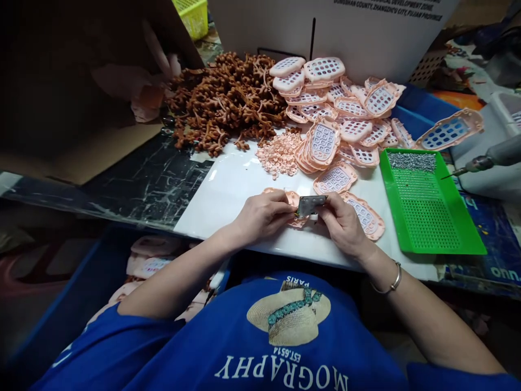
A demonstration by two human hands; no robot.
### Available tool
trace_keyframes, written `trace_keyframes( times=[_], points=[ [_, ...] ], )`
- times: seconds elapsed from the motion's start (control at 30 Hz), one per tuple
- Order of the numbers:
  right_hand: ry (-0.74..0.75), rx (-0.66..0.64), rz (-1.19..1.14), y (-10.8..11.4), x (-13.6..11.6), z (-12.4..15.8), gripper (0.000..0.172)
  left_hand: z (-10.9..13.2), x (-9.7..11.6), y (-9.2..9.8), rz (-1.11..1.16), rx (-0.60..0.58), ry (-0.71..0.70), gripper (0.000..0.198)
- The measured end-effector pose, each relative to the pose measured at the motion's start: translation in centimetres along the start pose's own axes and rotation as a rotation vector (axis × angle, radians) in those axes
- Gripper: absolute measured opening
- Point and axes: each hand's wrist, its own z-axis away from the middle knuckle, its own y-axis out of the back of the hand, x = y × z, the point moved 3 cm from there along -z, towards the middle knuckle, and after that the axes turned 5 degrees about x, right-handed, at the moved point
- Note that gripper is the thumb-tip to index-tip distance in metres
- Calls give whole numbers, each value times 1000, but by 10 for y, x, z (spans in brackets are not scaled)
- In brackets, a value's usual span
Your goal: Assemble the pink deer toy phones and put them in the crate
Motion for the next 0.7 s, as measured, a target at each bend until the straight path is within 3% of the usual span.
trace_keyframes(
  times=[0.3,0.57,0.7],
  points=[
    [-169,36,-114,-1,2,3,11,-1,-5,0,86,13,6,22],
    [-135,5,-174,-1,-3,2,6,-5,3,1,13,11,55,23],
    [-173,52,-186,0,-2,4,8,-5,2,-1,-18,21,37,25]
  ],
)
